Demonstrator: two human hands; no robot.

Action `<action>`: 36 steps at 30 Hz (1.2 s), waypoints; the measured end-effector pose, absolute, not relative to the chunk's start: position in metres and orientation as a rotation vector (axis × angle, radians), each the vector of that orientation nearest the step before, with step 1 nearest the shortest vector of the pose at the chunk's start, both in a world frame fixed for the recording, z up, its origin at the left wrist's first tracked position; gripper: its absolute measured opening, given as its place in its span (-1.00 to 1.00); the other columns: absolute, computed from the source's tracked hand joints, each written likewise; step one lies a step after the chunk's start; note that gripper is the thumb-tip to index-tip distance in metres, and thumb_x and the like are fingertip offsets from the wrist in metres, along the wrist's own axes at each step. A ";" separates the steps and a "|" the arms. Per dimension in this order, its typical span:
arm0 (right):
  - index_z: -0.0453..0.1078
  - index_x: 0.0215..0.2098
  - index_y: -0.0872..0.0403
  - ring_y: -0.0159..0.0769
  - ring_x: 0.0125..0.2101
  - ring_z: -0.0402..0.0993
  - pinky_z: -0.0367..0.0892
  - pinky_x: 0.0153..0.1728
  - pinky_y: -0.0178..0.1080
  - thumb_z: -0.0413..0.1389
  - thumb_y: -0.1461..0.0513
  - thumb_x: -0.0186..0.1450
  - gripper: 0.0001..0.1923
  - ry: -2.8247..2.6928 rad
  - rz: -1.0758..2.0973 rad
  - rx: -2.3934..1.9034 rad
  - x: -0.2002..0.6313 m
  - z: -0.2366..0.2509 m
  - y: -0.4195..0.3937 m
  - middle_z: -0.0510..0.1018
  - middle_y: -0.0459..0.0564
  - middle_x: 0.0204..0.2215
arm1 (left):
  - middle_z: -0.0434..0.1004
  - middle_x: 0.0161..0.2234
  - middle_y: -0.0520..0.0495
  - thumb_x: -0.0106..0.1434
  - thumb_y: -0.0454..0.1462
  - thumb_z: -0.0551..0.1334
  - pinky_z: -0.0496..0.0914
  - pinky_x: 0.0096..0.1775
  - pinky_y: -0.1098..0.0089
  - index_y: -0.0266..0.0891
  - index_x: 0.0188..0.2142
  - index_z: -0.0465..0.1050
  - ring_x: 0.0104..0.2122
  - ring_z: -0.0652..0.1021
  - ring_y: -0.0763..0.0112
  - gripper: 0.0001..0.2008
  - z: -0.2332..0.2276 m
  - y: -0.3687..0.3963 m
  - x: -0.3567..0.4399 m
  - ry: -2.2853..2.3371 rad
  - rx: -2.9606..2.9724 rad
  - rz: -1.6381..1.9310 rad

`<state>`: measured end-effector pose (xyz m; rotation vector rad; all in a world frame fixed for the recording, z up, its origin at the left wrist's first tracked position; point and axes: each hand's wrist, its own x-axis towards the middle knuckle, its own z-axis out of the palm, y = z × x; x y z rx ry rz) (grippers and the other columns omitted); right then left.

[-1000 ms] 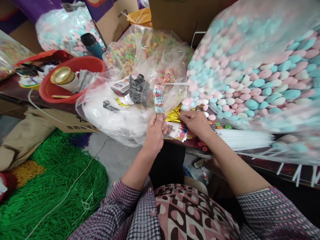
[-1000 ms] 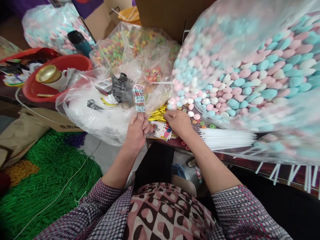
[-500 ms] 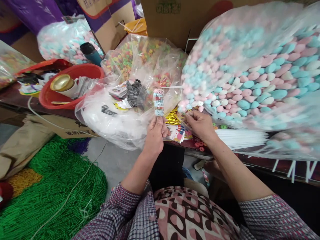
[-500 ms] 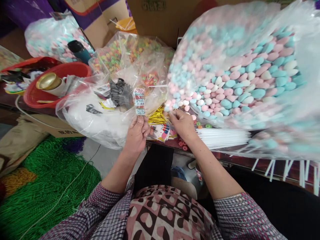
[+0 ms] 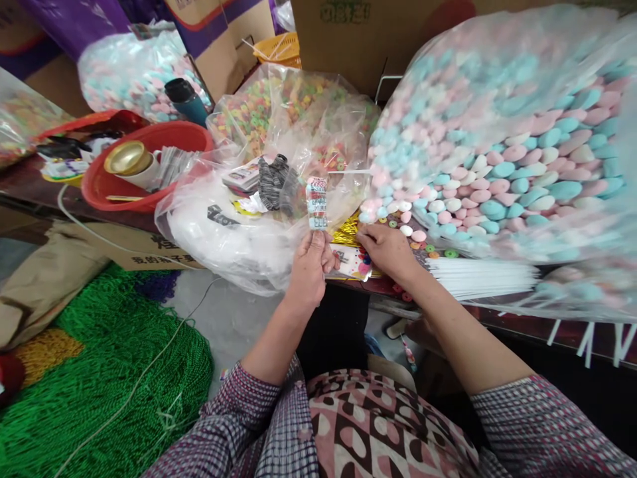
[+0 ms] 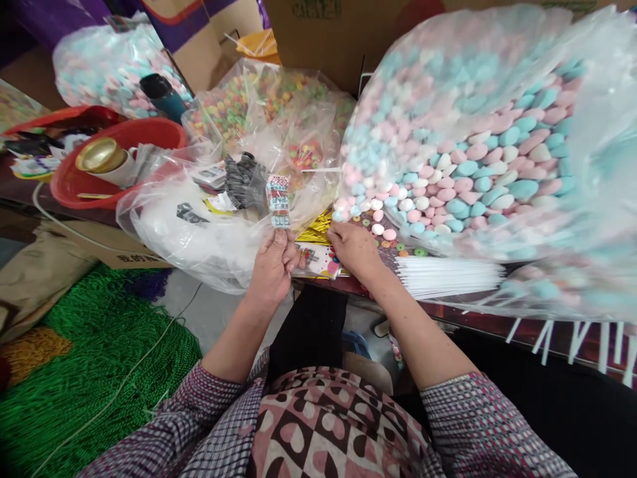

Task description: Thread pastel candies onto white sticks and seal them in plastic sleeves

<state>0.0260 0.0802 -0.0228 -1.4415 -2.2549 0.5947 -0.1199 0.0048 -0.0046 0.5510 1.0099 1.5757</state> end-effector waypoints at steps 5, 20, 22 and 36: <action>0.52 -0.42 0.07 -0.29 -0.44 0.45 0.26 -0.37 -0.28 0.03 0.13 0.30 -0.72 -1.944 0.851 -1.406 0.034 -0.026 0.081 0.60 -0.06 -0.48 | 0.06 -0.71 0.25 0.20 -0.02 0.31 0.28 -0.54 0.51 -0.23 -0.39 0.32 -0.73 0.14 0.66 -0.66 -0.006 0.005 -0.118 1.005 0.557 1.575; 0.50 -0.48 0.08 -0.29 -0.45 0.47 0.32 -0.35 -0.26 0.09 0.16 0.24 -0.77 -1.634 0.846 -1.511 0.063 -0.024 0.075 0.61 -0.06 -0.50 | 0.08 -0.71 0.25 0.18 0.01 0.31 0.28 -0.54 0.51 -0.23 -0.38 0.34 -0.72 0.15 0.67 -0.65 -0.003 0.004 -0.105 1.033 0.632 1.476; 0.43 -0.49 0.07 -0.34 -0.53 0.43 0.33 -0.42 -0.28 0.09 0.12 0.26 -0.75 -1.490 0.917 -1.435 0.064 -0.019 0.066 0.57 -0.07 -0.55 | 0.08 -0.71 0.24 0.18 0.01 0.30 0.28 -0.54 0.51 -0.22 -0.39 0.34 -0.72 0.16 0.66 -0.65 -0.003 0.004 -0.103 1.036 0.639 1.465; 0.38 -0.43 0.03 -0.34 -0.61 0.37 0.25 -0.47 -0.29 0.04 0.20 0.27 -0.86 -1.733 0.647 -1.457 0.062 -0.005 0.011 0.47 -0.13 -0.65 | 0.07 -0.65 0.24 0.21 -0.17 0.20 0.08 -0.66 0.55 -0.17 -0.43 0.12 -0.71 0.11 0.65 -0.75 0.002 -0.005 -0.059 1.072 0.725 1.150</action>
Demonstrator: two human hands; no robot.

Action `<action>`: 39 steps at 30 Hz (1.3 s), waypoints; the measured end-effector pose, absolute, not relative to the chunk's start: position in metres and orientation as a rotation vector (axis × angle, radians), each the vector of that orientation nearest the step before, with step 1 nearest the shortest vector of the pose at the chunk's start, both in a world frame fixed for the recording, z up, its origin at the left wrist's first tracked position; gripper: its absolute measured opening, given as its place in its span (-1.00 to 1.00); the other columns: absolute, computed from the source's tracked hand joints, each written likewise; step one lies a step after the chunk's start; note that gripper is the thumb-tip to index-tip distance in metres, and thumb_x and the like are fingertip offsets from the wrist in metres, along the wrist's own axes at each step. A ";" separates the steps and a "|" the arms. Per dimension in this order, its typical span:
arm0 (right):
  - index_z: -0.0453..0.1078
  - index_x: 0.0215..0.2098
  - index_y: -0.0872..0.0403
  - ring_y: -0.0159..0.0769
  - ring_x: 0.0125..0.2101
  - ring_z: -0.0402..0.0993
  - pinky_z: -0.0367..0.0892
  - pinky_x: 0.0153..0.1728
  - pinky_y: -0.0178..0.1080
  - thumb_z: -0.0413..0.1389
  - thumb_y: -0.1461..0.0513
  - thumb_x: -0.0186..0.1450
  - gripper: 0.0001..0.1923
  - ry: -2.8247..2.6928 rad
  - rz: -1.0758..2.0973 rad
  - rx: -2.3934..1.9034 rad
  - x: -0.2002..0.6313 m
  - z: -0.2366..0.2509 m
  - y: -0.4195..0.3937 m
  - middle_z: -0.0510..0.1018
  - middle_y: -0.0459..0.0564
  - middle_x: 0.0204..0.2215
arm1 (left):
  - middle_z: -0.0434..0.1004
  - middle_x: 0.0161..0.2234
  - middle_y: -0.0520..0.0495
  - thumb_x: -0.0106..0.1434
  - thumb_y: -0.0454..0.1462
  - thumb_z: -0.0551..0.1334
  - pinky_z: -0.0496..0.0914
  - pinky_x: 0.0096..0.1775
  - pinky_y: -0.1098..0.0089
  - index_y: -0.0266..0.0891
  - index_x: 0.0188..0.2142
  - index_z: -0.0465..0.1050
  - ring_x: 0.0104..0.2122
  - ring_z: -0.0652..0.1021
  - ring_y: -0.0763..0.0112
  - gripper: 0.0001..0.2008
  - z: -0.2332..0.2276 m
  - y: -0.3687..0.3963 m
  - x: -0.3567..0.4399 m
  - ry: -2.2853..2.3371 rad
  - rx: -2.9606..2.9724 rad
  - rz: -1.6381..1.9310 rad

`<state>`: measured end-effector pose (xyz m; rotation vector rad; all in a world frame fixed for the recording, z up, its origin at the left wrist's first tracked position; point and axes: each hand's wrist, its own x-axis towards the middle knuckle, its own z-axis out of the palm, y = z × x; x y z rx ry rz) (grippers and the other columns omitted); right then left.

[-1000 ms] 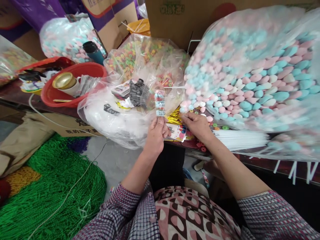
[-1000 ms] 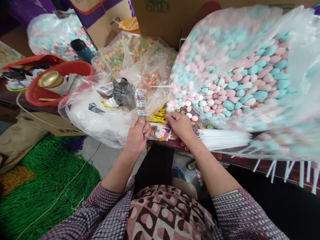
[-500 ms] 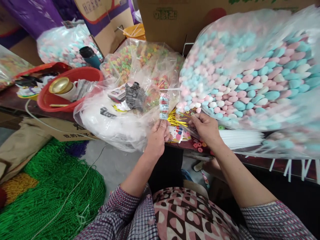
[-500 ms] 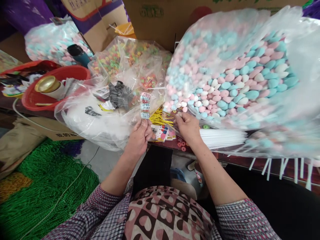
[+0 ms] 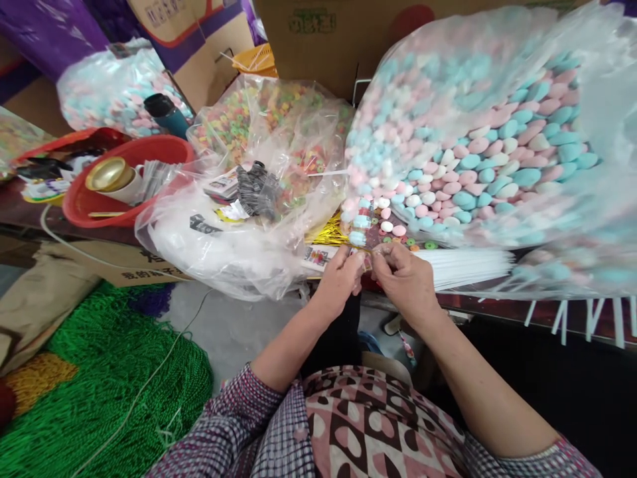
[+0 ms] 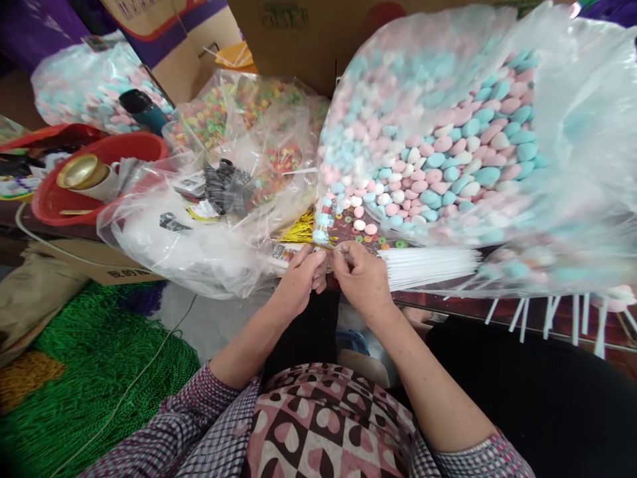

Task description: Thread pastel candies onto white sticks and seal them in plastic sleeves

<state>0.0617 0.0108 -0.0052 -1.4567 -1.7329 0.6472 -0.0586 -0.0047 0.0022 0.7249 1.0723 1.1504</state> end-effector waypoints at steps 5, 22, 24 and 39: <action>0.41 -0.37 0.03 -0.34 -0.62 0.36 0.24 -0.46 -0.28 0.04 0.21 0.26 -0.88 -1.718 0.620 -1.452 0.066 -0.004 0.007 0.45 -0.14 -0.65 | 0.04 -0.66 0.23 0.24 -0.04 0.20 0.06 -0.66 0.55 -0.19 -0.41 0.18 -0.71 0.09 0.65 -0.70 0.004 -0.007 -0.052 1.046 0.691 1.164; 0.55 -0.22 -0.05 -0.22 -0.13 0.50 0.38 -0.06 -0.19 0.35 0.02 0.09 -0.68 -1.208 1.527 -1.073 0.105 -0.004 -0.009 0.62 -0.08 -0.21 | -0.13 -0.75 0.22 0.37 -0.21 0.03 0.16 -0.70 0.54 -0.26 -0.51 0.34 -0.80 -0.01 0.60 -0.66 0.005 -0.020 -0.054 0.388 0.318 0.639; 0.57 -0.18 -0.06 -0.16 -0.02 0.49 0.35 0.02 -0.12 0.33 0.00 0.11 -0.65 -1.195 1.624 -1.005 0.107 -0.006 -0.010 0.63 -0.05 -0.15 | -0.15 -0.75 0.21 0.38 -0.21 0.01 0.15 -0.71 0.53 -0.25 -0.52 0.32 -0.81 -0.02 0.59 -0.65 0.008 -0.022 -0.051 0.361 0.286 0.610; 0.42 -0.45 0.03 -0.27 -0.34 0.47 0.35 -0.19 -0.19 0.11 0.16 0.28 -0.82 -1.529 0.582 -1.333 0.097 -0.010 -0.017 0.55 -0.06 -0.41 | 0.02 -0.75 0.26 0.17 0.08 0.27 0.16 -0.68 0.56 -0.21 -0.46 0.25 -0.79 0.09 0.66 -0.57 -0.002 -0.019 -0.025 0.816 0.577 1.020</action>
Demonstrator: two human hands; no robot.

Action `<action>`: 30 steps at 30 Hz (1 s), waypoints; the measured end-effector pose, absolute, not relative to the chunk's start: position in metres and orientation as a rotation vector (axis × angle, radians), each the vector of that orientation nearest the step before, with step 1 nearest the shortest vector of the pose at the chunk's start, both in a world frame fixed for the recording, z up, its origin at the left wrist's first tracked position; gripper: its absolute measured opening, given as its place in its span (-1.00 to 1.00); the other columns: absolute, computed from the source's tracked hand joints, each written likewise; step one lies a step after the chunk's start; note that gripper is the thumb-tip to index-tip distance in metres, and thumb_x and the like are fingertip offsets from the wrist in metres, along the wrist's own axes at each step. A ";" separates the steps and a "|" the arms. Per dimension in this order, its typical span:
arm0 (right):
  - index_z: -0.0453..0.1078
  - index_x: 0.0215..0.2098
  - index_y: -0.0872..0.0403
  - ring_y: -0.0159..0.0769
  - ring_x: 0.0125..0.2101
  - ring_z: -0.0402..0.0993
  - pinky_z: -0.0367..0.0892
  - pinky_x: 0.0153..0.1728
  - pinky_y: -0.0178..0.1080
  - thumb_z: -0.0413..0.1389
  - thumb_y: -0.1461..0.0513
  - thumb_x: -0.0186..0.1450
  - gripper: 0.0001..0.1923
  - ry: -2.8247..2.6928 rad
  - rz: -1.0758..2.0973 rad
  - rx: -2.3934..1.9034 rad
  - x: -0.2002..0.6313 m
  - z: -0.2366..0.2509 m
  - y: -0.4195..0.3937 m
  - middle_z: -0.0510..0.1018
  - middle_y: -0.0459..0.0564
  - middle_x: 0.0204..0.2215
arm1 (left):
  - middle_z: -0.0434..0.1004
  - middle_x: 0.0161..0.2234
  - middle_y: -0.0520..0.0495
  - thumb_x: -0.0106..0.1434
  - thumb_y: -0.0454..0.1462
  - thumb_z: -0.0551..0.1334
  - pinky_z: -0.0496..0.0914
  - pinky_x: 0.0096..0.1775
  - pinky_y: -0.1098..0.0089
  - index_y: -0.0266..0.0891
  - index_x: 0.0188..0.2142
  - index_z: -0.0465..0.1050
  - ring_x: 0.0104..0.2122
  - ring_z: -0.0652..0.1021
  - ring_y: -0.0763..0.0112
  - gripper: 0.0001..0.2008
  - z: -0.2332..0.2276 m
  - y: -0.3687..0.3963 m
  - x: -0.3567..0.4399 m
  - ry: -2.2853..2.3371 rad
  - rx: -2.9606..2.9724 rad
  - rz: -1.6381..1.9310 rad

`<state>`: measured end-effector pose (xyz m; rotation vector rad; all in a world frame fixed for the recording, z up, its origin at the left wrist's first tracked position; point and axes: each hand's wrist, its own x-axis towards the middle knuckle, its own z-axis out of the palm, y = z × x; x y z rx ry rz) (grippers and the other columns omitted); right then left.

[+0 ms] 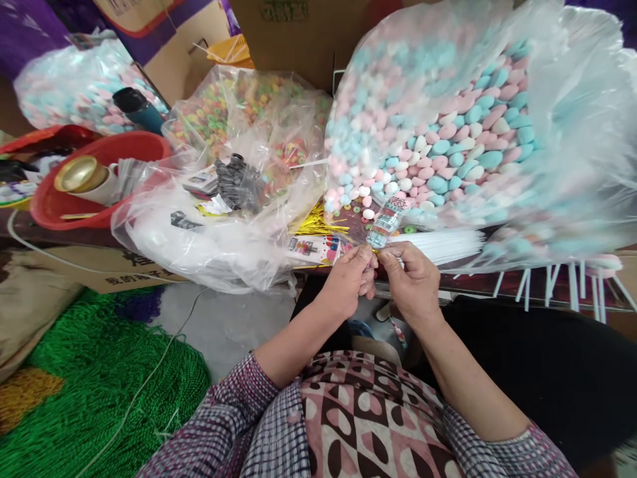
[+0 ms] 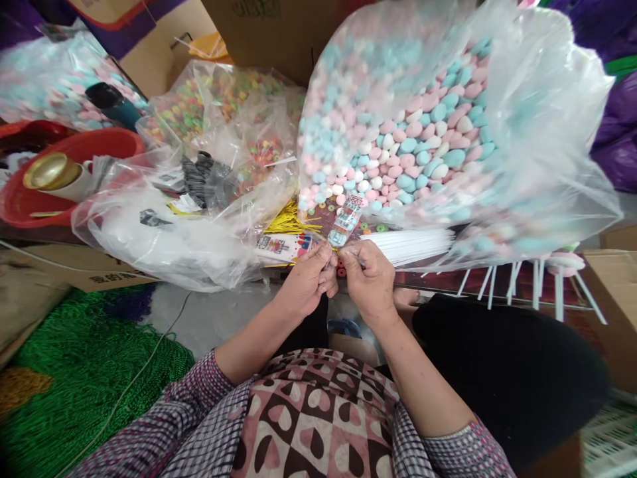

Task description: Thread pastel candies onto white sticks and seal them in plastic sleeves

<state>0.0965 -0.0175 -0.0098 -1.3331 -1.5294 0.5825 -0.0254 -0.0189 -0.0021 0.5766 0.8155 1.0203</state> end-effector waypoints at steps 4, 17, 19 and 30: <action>0.46 -0.38 0.03 -0.28 -0.33 0.48 0.36 -0.18 -0.19 0.13 0.13 0.27 -0.84 -1.433 0.779 -1.312 0.097 -0.008 -0.018 0.57 -0.07 -0.39 | 0.02 -0.75 0.27 0.14 0.13 0.27 0.18 -0.68 0.55 -0.20 -0.46 0.24 -0.79 0.10 0.66 -0.54 -0.003 -0.018 -0.026 0.867 0.690 1.013; 0.36 -0.50 0.04 -0.38 -0.55 0.31 0.25 -0.50 -0.33 0.13 0.14 0.21 -0.82 -1.381 0.936 -1.468 0.104 0.018 -0.034 0.42 -0.14 -0.61 | 0.53 -0.31 -0.01 0.17 -0.07 0.31 0.37 -0.15 0.44 -0.22 -0.24 0.46 -0.26 0.50 0.43 -0.71 0.011 -0.017 -0.034 0.899 1.074 1.056; 0.37 -0.49 0.05 -0.38 -0.54 0.31 0.25 -0.48 -0.32 0.10 0.16 0.20 -0.85 -1.465 0.902 -1.474 0.106 0.020 -0.037 0.43 -0.13 -0.59 | 0.55 -0.19 -0.05 0.13 -0.12 0.33 0.37 -0.07 0.39 -0.18 -0.09 0.48 -0.12 0.52 0.33 -0.64 0.021 -0.018 -0.034 0.785 1.000 1.075; 0.41 -0.42 0.02 -0.30 -0.44 0.49 0.34 -0.37 -0.28 0.06 0.28 0.24 -0.89 -1.648 0.249 -1.413 0.108 0.037 -0.027 0.59 -0.07 -0.47 | 0.59 -0.01 -0.09 0.15 -0.17 0.28 0.16 0.23 0.08 -0.02 -0.11 0.62 0.22 0.34 0.07 -0.70 0.046 -0.038 -0.069 0.647 1.358 1.114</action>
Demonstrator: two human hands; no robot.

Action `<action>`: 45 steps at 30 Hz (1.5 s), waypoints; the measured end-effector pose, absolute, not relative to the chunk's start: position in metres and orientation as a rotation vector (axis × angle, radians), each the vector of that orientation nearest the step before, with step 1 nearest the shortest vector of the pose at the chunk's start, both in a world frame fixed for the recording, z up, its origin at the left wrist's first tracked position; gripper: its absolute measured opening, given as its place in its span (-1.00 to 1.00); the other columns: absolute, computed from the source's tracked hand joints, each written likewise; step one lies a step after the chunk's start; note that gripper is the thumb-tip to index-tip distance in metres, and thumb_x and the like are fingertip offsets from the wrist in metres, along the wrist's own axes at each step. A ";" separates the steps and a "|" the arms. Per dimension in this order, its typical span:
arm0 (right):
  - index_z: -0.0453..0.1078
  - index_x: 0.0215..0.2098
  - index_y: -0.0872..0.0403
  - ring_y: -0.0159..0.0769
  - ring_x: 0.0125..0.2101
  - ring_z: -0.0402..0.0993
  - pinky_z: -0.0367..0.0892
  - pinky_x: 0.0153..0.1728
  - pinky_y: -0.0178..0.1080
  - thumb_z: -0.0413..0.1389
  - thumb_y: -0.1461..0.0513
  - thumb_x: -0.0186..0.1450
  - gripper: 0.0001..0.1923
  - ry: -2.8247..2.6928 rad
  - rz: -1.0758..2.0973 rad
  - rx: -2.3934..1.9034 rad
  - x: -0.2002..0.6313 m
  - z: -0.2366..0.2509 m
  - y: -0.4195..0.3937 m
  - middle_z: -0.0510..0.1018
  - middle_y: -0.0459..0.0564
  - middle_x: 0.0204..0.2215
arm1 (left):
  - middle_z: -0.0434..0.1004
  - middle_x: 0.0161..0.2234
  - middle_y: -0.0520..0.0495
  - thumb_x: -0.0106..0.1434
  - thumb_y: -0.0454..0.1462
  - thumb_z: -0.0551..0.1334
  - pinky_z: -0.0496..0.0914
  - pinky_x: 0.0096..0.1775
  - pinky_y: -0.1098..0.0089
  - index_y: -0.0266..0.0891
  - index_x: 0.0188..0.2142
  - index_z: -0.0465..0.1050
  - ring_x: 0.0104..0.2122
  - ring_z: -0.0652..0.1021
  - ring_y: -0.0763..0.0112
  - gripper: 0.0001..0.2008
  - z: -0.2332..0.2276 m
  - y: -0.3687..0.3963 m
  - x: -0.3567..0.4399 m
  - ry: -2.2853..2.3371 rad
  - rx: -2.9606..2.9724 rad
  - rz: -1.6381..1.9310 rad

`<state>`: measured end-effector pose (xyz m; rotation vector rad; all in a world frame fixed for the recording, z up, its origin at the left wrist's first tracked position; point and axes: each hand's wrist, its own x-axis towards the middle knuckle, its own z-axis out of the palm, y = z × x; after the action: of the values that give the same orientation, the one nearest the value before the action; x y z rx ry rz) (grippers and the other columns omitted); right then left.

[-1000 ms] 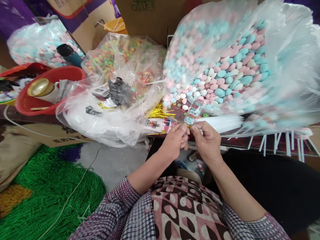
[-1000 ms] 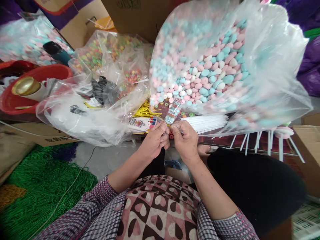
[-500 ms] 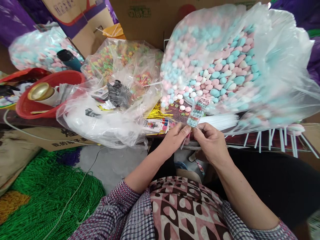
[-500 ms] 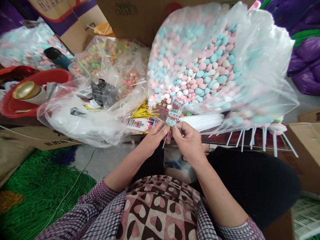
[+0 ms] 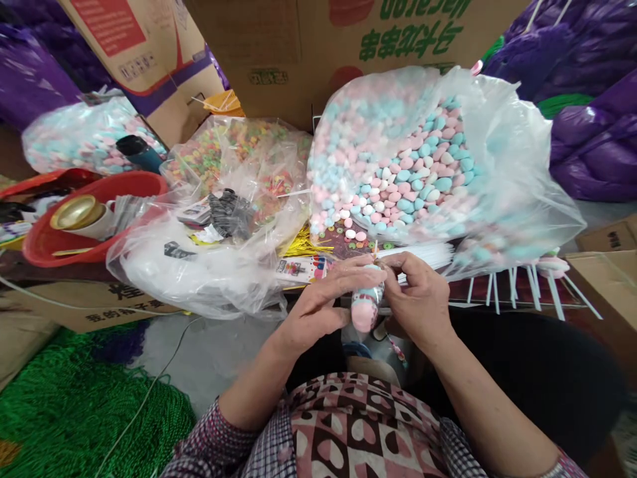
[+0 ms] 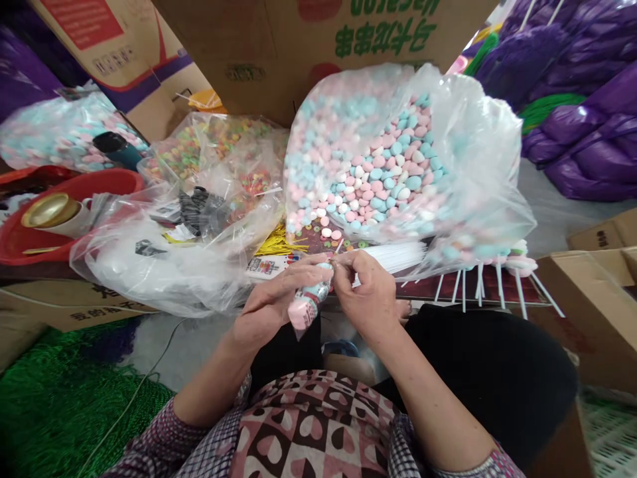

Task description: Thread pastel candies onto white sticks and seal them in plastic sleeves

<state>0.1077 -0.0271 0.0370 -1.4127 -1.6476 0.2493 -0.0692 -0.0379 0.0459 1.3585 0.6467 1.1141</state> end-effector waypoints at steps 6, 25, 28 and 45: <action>0.41 -0.42 0.00 -0.31 -0.46 0.51 0.35 -0.40 -0.29 0.06 0.29 0.28 -0.86 -1.707 -0.051 -1.399 0.112 0.028 -0.025 0.57 -0.08 -0.51 | 0.63 -0.30 -0.11 0.29 -0.16 0.13 0.26 0.08 0.20 -0.13 -0.33 0.64 -0.14 0.51 0.20 -0.71 0.039 -0.033 -0.070 0.893 1.525 0.970; 0.39 -0.40 0.01 -0.37 -0.53 0.44 0.28 -0.47 -0.32 0.05 0.35 0.26 -0.86 -1.920 0.114 -1.194 0.100 0.030 -0.039 0.52 -0.13 -0.56 | 0.11 -0.78 0.09 0.25 0.23 0.01 0.07 -0.62 0.47 -0.25 -0.62 0.38 -0.73 0.16 0.59 -0.35 0.022 -0.023 -0.062 0.921 0.931 0.841; 0.38 -0.43 0.02 -0.39 -0.54 0.41 0.27 -0.47 -0.32 0.03 0.34 0.25 -0.84 -1.902 0.373 -1.176 0.100 0.027 -0.045 0.50 -0.14 -0.57 | 0.25 -0.66 0.12 0.16 0.04 0.30 0.10 -0.59 0.51 -0.25 -0.46 0.45 -0.68 0.18 0.63 -0.62 0.027 -0.020 -0.063 0.855 0.880 0.947; 0.39 -0.35 0.03 -0.43 -0.63 0.34 0.15 -0.74 -0.42 0.27 0.04 0.19 -0.74 -0.730 1.249 -1.104 0.136 0.043 -0.053 0.52 -0.10 -0.50 | 0.69 -0.24 -0.01 0.28 -0.41 0.09 0.42 -0.14 0.48 -0.18 -0.17 0.61 -0.28 0.62 0.48 -0.68 0.024 -0.040 -0.035 0.769 1.954 0.717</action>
<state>0.1363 -0.0531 0.0427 -1.1040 -0.7299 1.2487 -0.0352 -0.0397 0.0237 1.9538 0.7689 0.7169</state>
